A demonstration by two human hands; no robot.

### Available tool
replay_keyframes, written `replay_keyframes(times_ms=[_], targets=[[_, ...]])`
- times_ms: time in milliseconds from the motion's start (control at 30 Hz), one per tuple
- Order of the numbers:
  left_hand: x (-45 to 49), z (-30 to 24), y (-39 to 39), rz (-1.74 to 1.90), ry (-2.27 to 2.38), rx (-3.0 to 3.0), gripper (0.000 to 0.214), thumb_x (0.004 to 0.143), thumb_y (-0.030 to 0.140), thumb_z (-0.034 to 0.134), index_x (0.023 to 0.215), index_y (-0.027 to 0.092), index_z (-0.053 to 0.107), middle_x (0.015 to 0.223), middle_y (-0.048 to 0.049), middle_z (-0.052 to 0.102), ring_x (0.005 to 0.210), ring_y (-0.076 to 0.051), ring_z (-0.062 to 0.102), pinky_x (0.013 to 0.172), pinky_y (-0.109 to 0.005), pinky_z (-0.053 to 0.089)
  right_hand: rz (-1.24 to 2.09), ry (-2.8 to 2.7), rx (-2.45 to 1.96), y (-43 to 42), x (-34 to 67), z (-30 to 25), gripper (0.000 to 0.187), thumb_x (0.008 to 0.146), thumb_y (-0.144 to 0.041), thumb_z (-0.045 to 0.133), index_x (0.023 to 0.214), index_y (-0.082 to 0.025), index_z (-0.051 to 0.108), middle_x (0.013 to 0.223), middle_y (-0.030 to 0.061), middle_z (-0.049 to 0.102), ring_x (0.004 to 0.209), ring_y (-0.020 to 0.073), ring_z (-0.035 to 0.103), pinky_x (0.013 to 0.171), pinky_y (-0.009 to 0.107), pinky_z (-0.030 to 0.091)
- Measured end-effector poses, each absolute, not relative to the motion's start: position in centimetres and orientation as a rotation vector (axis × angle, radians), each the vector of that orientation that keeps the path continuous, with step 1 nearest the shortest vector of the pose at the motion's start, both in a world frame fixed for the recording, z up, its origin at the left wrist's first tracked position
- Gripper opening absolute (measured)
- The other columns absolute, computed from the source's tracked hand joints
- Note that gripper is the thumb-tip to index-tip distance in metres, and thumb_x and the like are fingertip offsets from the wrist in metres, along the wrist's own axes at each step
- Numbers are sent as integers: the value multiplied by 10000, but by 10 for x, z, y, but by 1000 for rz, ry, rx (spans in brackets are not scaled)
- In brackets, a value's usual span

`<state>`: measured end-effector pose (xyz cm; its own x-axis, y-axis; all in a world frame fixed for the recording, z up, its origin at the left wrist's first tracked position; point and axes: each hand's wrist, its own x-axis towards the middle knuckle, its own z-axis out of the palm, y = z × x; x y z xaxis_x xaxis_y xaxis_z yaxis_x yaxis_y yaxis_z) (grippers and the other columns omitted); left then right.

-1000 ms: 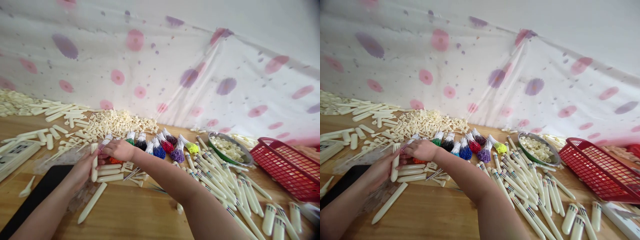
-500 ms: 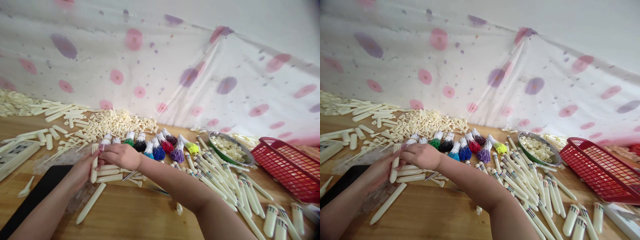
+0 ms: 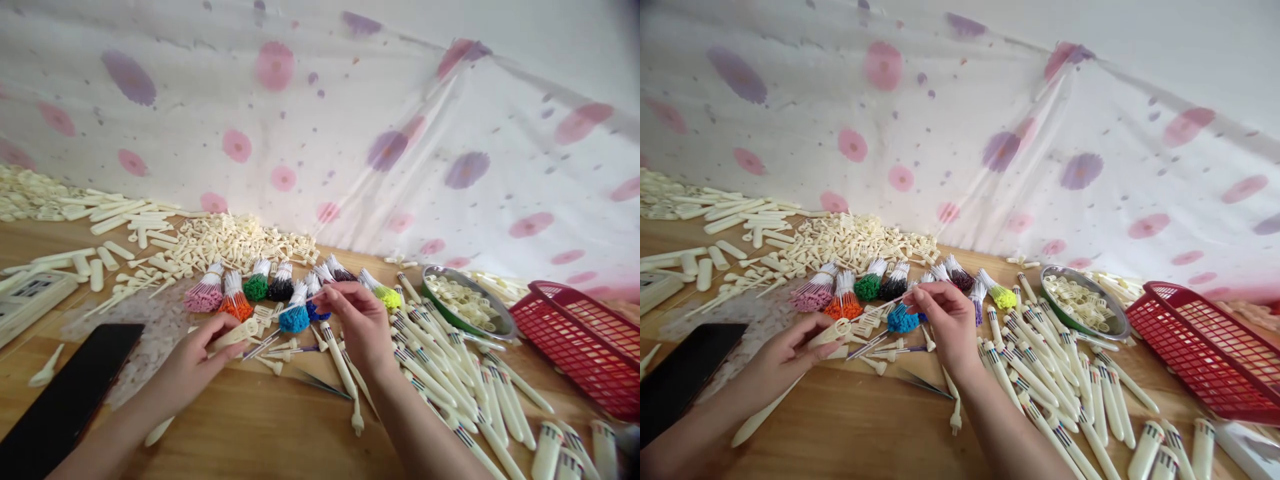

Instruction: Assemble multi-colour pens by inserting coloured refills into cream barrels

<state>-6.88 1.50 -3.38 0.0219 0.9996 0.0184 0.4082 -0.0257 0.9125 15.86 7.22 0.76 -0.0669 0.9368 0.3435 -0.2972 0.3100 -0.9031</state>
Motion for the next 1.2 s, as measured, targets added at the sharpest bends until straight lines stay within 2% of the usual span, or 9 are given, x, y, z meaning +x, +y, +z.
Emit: replay_keyframes(times_ms=[100, 333, 433, 600, 733, 1033, 1200], targets=[[-61, -36, 11, 952, 1536, 1576, 215, 770, 401, 619, 908, 239, 586, 873, 1, 625, 797, -201, 584, 613, -228, 458, 1129, -1280, -738, 59, 164, 7, 75, 754, -269, 692, 768, -196, 688, 704, 19, 707, 614, 130, 654, 581, 250, 553], [-56, -42, 7, 974, 1487, 1562, 138, 776, 331, 594, 875, 238, 571, 916, -13, 615, 879, -212, 583, 622, -233, 497, 1087, -1425, -748, 43, 156, 2, 49, 770, -231, 669, 776, -183, 676, 695, 20, 704, 613, 133, 657, 570, 245, 558], [-56, -45, 6, 1059, 1447, 1533, 104, 734, 226, 597, 835, 231, 572, 886, -13, 605, 870, -208, 588, 609, -232, 497, 887, -1621, -725, 32, 156, 5, 45, 792, -157, 634, 812, -180, 667, 750, 33, 710, 668, 135, 662, 611, 247, 553], [-52, -47, 5, 1301, 1276, 1568, 161, 689, 81, 584, 738, 228, 544, 820, 18, 578, 780, -154, 586, 624, -211, 474, 537, -1917, -515, 14, 152, 13, 201, 781, -42, 584, 931, -168, 629, 829, 58, 699, 748, 128, 654, 651, 221, 535], [-49, -44, 4, 1366, 1171, 1634, 191, 705, 55, 599, 738, 228, 525, 768, 41, 572, 717, -122, 581, 634, -197, 457, 404, -1981, -495, 8, 145, 12, 189, 792, -58, 574, 950, -155, 608, 830, 62, 686, 712, 114, 638, 627, 204, 523], [-44, -46, 4, 1342, 1240, 1635, 183, 700, 64, 598, 739, 223, 518, 776, 34, 570, 750, -137, 578, 681, -220, 451, 217, -2137, -659, 15, 137, -1, 121, 844, -163, 544, 856, -148, 663, 739, 56, 615, 661, 142, 539, 565, 248, 451], [-46, -44, 4, 1220, 1232, 1580, 194, 677, 67, 615, 743, 227, 525, 788, 38, 575, 769, -142, 575, 721, -230, 453, 409, -2193, -578, 23, 148, 7, 158, 875, -199, 535, 962, -146, 656, 844, 71, 633, 750, 146, 563, 667, 269, 474]])
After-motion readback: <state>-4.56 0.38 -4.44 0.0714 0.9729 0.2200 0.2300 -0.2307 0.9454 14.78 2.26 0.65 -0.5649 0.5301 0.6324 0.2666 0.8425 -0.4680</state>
